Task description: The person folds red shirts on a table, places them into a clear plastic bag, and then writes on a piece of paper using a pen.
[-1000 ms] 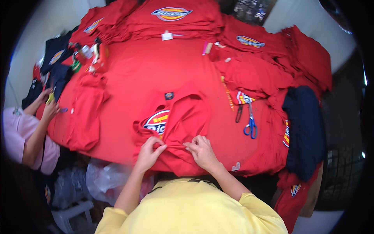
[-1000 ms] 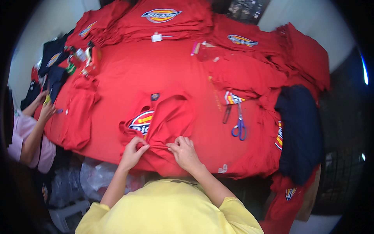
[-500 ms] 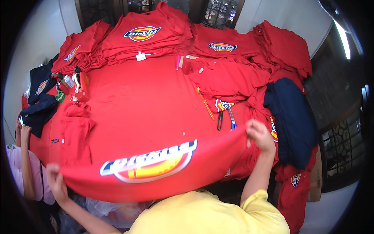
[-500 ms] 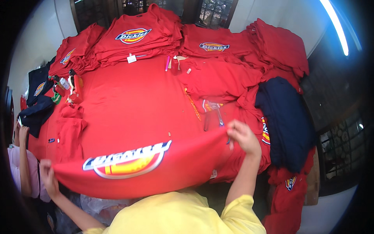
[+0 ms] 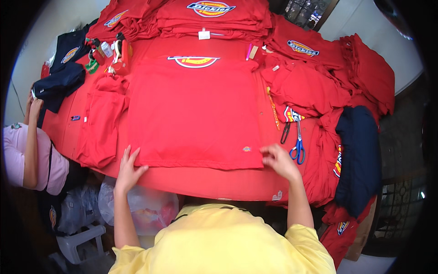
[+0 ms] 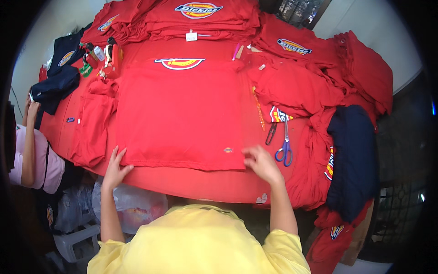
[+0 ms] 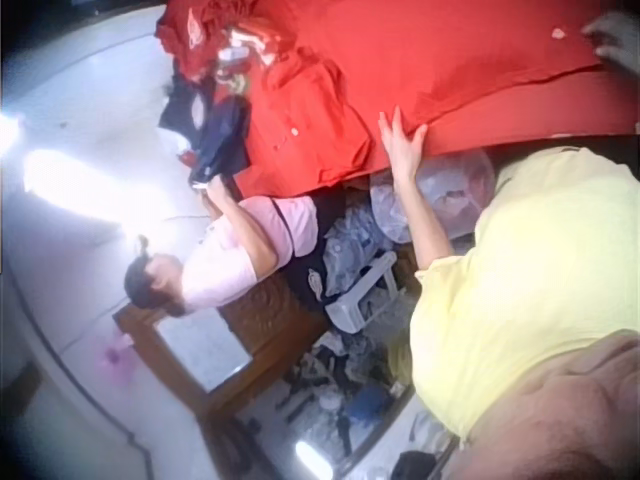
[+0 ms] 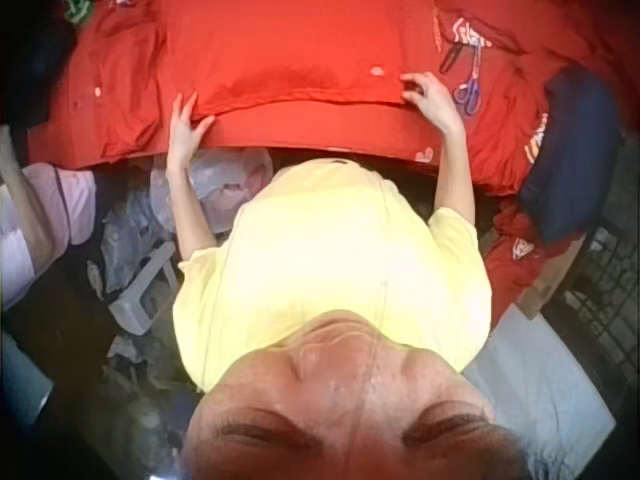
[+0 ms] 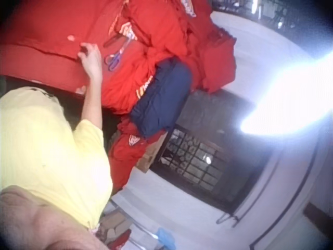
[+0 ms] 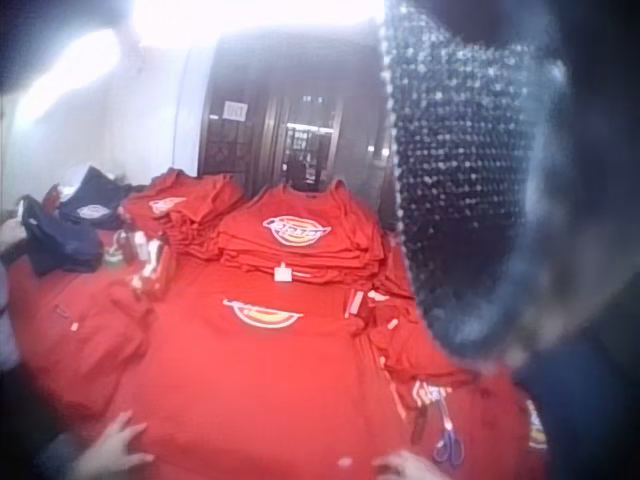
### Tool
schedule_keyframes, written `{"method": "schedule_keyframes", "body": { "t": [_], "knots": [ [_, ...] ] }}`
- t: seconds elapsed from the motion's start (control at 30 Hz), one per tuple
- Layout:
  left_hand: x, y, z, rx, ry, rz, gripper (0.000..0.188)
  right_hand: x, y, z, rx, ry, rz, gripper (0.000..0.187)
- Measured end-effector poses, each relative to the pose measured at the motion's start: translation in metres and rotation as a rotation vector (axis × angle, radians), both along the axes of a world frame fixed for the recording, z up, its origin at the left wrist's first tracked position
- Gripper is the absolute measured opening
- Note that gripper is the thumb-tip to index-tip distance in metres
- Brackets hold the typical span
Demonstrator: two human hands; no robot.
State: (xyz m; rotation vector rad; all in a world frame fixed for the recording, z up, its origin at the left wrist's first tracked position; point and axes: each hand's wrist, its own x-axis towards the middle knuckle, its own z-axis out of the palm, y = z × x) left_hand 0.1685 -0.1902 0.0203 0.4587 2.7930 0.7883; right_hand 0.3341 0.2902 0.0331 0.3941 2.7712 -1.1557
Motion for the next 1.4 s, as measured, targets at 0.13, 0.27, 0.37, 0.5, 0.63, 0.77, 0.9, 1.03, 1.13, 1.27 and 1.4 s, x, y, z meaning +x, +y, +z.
{"method": "schedule_keyframes", "body": {
  "t": [0.13, 0.27, 0.37, 0.5, 0.63, 0.77, 0.9, 1.03, 1.13, 1.27, 1.4],
  "knots": [
    [0.037, -0.029, -0.031, 0.120, 0.169, 0.087, 0.064, 0.056, -0.028, -0.022, 0.107, 0.113, -0.136, 0.051],
    [0.022, -0.019, -0.037, 0.212, 0.282, 0.131, 0.044, 0.039, -0.056, -0.038, 0.372, 0.230, -0.192, 0.042],
    [0.001, -0.014, -0.030, 0.402, 0.153, 0.114, 0.020, 0.016, -0.062, -0.045, 0.216, 0.346, -0.223, 0.028],
    [-0.005, -0.015, -0.015, 0.390, 0.347, 0.159, 0.010, 0.009, -0.068, -0.035, 0.164, 0.383, -0.255, 0.022],
    [0.001, -0.023, -0.018, 0.225, 0.598, 0.204, 0.011, 0.026, -0.054, -0.037, 0.216, 0.481, -0.291, 0.034],
    [0.008, -0.018, -0.039, 0.306, 0.494, 0.307, 0.017, 0.042, -0.047, -0.055, 0.246, 0.407, -0.404, 0.036],
    [0.001, -0.002, -0.046, 0.389, 0.341, 0.334, 0.020, 0.042, -0.051, -0.056, 0.371, 0.497, -0.167, 0.037],
    [-0.011, -0.074, -0.056, 0.313, 0.535, 0.520, 0.020, 0.062, -0.027, -0.052, 0.552, 0.404, -0.211, 0.036],
    [0.005, -0.096, -0.064, 0.797, 0.183, 0.581, 0.021, 0.075, -0.041, -0.046, 0.537, 0.414, -0.124, 0.038],
    [0.032, -0.055, -0.039, 1.042, -0.144, 0.661, 0.026, 0.089, -0.073, -0.046, 0.430, 0.423, -0.003, 0.042],
    [0.023, -0.072, -0.066, 0.723, 0.231, 0.434, 0.030, 0.096, -0.078, -0.052, 0.412, 0.442, -0.076, 0.030]
  ]
}}
